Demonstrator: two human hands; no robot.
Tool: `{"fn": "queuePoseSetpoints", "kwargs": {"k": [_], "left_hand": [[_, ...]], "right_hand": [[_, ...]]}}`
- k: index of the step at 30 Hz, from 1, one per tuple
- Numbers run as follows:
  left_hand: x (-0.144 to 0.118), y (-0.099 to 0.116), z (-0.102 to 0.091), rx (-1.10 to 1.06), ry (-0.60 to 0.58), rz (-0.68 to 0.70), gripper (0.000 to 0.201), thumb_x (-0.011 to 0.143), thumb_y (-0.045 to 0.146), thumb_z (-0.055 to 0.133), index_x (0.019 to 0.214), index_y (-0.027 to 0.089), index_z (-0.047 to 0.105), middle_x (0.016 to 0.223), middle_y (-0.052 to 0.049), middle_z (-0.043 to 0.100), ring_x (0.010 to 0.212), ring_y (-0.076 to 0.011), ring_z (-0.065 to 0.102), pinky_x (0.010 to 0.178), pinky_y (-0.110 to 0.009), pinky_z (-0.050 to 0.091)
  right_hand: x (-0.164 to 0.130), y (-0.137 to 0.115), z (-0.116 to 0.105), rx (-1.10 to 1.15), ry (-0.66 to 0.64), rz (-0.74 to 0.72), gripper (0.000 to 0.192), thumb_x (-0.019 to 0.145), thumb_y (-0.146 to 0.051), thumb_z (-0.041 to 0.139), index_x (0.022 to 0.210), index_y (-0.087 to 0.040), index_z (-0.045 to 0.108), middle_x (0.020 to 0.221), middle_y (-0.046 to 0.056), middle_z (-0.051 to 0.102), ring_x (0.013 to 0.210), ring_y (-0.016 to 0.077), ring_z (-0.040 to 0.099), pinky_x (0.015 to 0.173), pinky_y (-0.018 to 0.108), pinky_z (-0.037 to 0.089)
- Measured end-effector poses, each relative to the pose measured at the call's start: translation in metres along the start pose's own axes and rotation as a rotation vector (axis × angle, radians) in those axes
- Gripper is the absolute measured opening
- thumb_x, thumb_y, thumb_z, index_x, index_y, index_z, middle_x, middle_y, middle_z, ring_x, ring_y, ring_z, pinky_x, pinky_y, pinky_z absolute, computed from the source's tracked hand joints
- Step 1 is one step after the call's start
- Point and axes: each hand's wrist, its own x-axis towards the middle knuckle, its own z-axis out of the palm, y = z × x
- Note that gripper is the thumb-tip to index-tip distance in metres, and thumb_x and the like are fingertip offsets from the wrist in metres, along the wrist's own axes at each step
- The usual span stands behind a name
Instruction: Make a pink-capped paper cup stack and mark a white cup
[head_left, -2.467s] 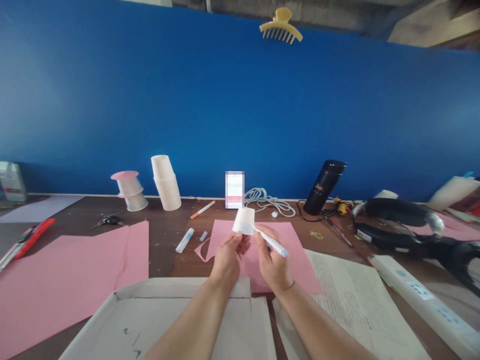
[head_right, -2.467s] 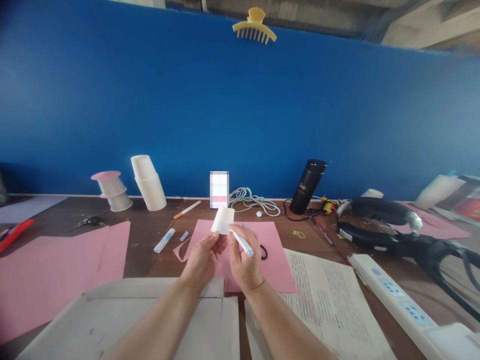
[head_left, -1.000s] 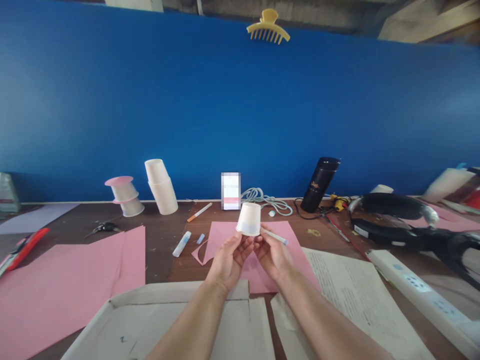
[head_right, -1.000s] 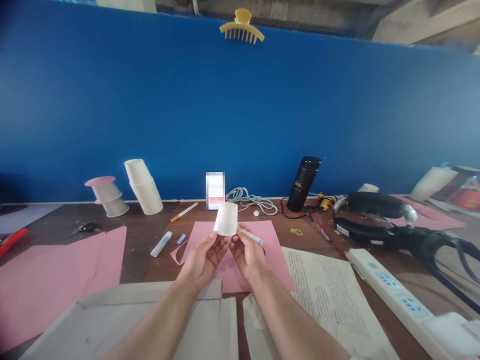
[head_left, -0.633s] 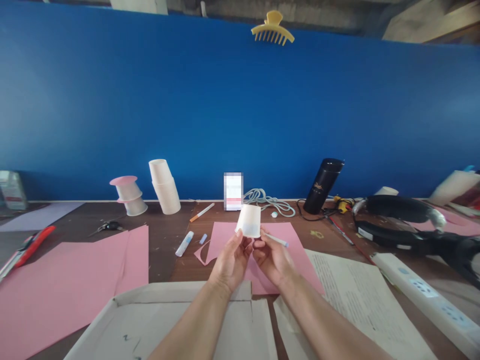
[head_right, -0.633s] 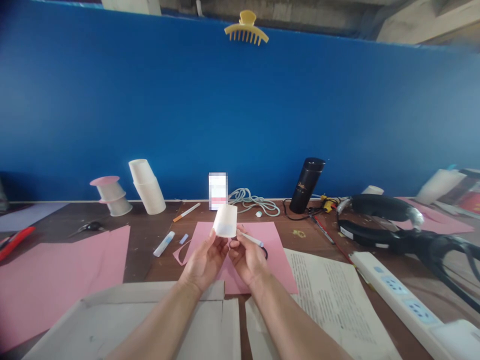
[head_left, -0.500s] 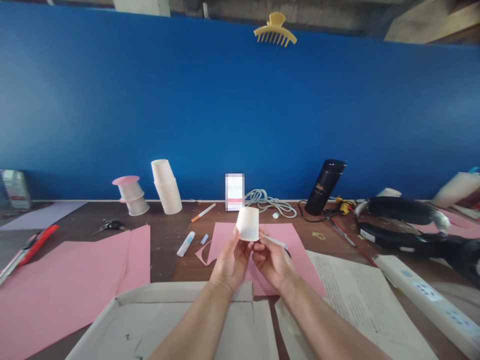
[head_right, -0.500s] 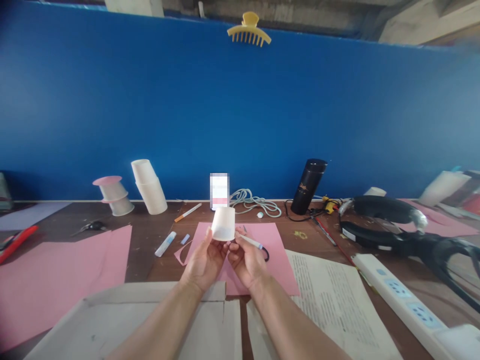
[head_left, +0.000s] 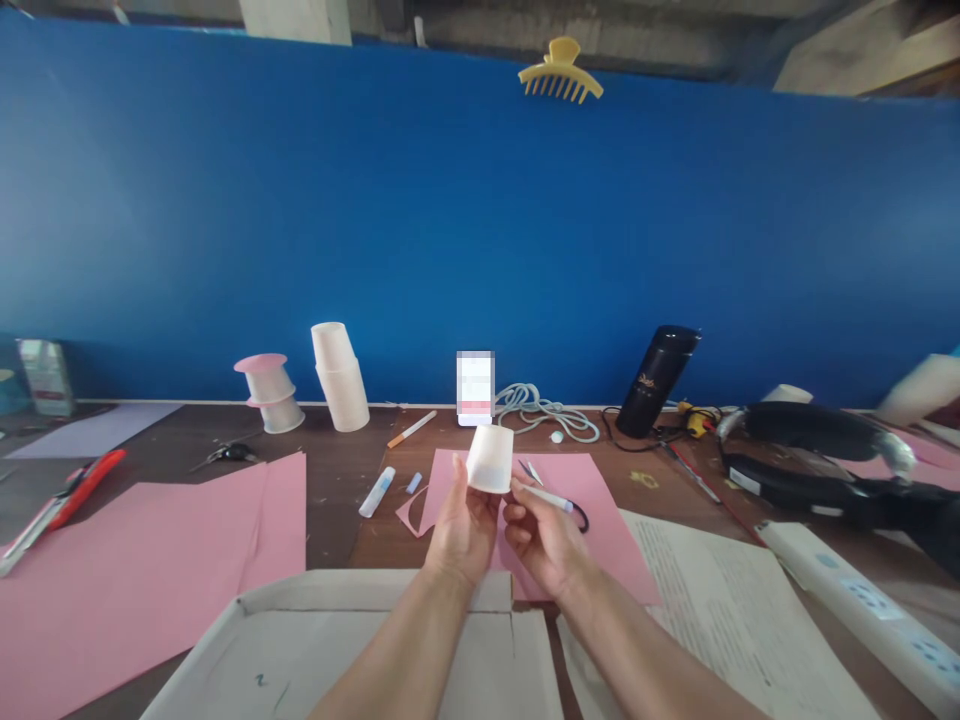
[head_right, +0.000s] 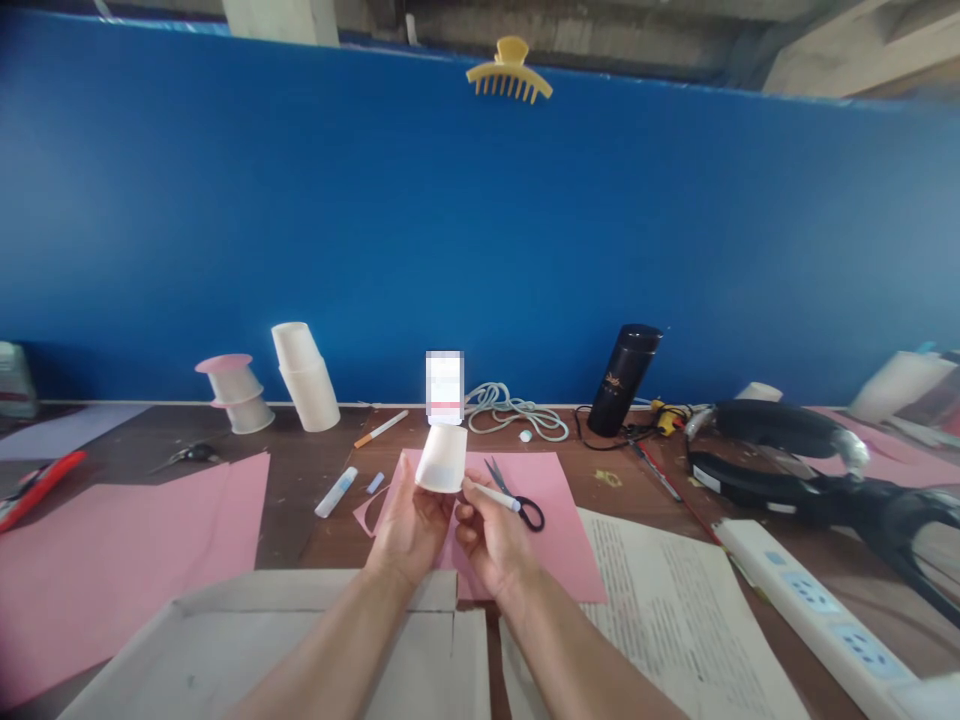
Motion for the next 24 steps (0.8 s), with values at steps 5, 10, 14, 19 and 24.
{"fn": "queuePoseSetpoints", "kwargs": {"k": [5,10,14,19,24], "left_hand": [[-0.002,0.000,0.003,0.032,-0.005,-0.080,0.058,0.076,0.062,0.052,0.097,0.010,0.064,0.077,-0.011,0.067,0.072,-0.0226,0.063,0.063,-0.032,0.050],[0.000,0.002,0.000,0.002,0.005,-0.082,0.056,0.077,0.063,0.050,0.091,0.011,0.064,0.073,-0.009,0.065,0.070,-0.0216,0.061,0.064,-0.033,0.049],[0.002,0.004,-0.003,-0.024,0.067,-0.082,0.052,0.080,0.061,0.047,0.083,0.012,0.063,0.069,-0.008,0.063,0.069,-0.0223,0.061,0.065,-0.034,0.049],[0.006,0.003,-0.007,-0.028,0.136,0.024,0.041,0.085,0.051,0.047,0.094,0.016,0.065,0.083,-0.006,0.067,0.072,-0.0167,0.061,0.071,-0.029,0.049],[0.011,-0.003,-0.013,0.023,0.155,0.086,0.041,0.084,0.050,0.050,0.108,0.020,0.064,0.113,-0.006,0.065,0.098,-0.0153,0.060,0.086,-0.024,0.045]], "right_hand": [[-0.003,0.004,0.003,-0.067,0.018,0.026,0.033,0.065,-0.018,0.077,0.092,-0.019,0.057,0.070,-0.004,0.057,0.048,0.0020,0.047,0.035,0.009,0.027],[-0.004,0.006,0.006,-0.166,0.057,-0.009,0.033,0.065,-0.022,0.077,0.091,-0.019,0.058,0.069,-0.003,0.059,0.048,0.0029,0.047,0.036,0.010,0.028],[-0.002,0.009,0.002,-0.344,0.117,-0.093,0.033,0.065,-0.028,0.075,0.092,-0.021,0.058,0.067,-0.004,0.062,0.048,0.0051,0.049,0.038,0.013,0.032],[-0.001,0.000,-0.001,-0.664,0.252,-0.302,0.032,0.075,-0.040,0.062,0.101,-0.021,0.058,0.068,-0.002,0.064,0.048,0.0098,0.054,0.038,0.019,0.037],[-0.016,-0.016,0.010,-0.783,0.256,-0.581,0.037,0.086,-0.043,0.052,0.117,-0.024,0.055,0.060,-0.005,0.052,0.050,0.0092,0.045,0.047,0.021,0.040]]}}
